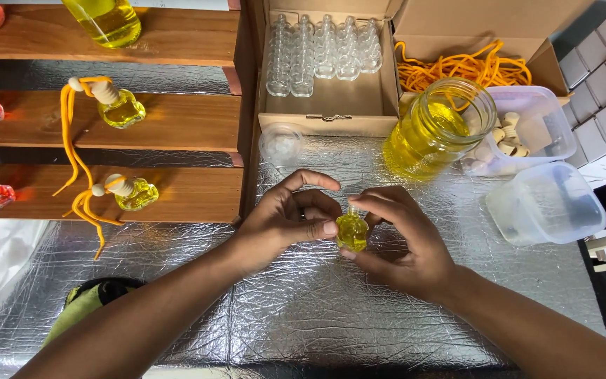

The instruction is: Filling small glass bottles with perfume oil using a syringe and assembling the wooden cap and cord.

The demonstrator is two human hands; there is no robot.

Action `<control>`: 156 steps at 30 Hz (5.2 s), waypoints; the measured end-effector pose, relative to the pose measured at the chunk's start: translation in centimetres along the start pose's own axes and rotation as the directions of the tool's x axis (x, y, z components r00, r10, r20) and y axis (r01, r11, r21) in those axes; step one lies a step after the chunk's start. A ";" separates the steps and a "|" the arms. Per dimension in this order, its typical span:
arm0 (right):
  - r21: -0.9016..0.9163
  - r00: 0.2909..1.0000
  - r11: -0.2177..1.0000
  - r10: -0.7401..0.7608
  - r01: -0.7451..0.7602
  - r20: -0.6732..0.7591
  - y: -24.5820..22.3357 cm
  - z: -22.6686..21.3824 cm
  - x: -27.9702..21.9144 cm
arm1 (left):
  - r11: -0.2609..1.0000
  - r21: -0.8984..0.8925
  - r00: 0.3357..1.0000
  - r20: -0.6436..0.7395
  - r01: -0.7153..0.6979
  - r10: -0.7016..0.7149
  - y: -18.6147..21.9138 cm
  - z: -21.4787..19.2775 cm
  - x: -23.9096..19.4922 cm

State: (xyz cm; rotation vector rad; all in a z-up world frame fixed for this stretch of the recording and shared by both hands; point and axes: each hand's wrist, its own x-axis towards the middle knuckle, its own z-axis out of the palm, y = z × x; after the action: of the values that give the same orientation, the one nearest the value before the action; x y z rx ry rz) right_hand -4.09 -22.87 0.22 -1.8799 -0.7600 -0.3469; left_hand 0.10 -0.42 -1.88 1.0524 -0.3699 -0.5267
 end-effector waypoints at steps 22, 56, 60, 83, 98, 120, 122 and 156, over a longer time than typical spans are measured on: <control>-0.062 0.995 0.994 0.090 -0.092 -0.030 1.3 0.3 -0.9 | 0.987 0.126 0.989 -0.103 -0.094 0.108 0.1 0.6 -0.1; -0.072 0.993 0.993 0.096 -0.091 0.074 0.3 0.4 0.4 | 0.966 0.199 0.962 -0.180 -0.168 0.204 0.7 1.3 -0.6; -0.071 0.989 0.991 0.120 -0.114 0.083 -0.4 0.7 0.4 | 0.960 0.216 0.954 -0.199 -0.179 0.223 0.8 1.5 -0.4; 0.336 0.928 0.906 0.328 -0.256 -0.178 0.6 0.7 0.2 | 0.983 0.118 0.973 -0.166 -0.143 0.162 0.6 1.8 -0.4; 0.111 0.983 0.983 0.156 -0.145 -0.095 0.0 0.4 0.9 | 0.968 0.169 0.968 -0.139 -0.184 0.208 0.5 1.9 -0.5; -0.094 0.996 0.994 0.039 -0.046 -0.080 0.7 0.4 0.3 | 0.948 0.300 0.987 -0.087 -0.101 0.133 -0.1 1.8 -0.5; -0.091 0.997 0.995 0.035 -0.041 -0.066 0.7 0.3 0.2 | 0.950 0.299 0.988 -0.094 -0.087 0.121 0.0 1.8 -0.5; -0.147 0.985 0.977 0.145 -0.158 -0.092 0.2 0.2 0.5 | 0.943 0.282 0.942 -0.230 -0.177 0.246 0.1 1.8 -0.4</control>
State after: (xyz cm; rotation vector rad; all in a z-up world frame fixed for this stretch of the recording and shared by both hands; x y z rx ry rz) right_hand -3.59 -22.54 0.32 -2.0417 -0.5442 -0.3916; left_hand -1.19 -1.44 -1.03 1.2993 -0.3173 -0.1406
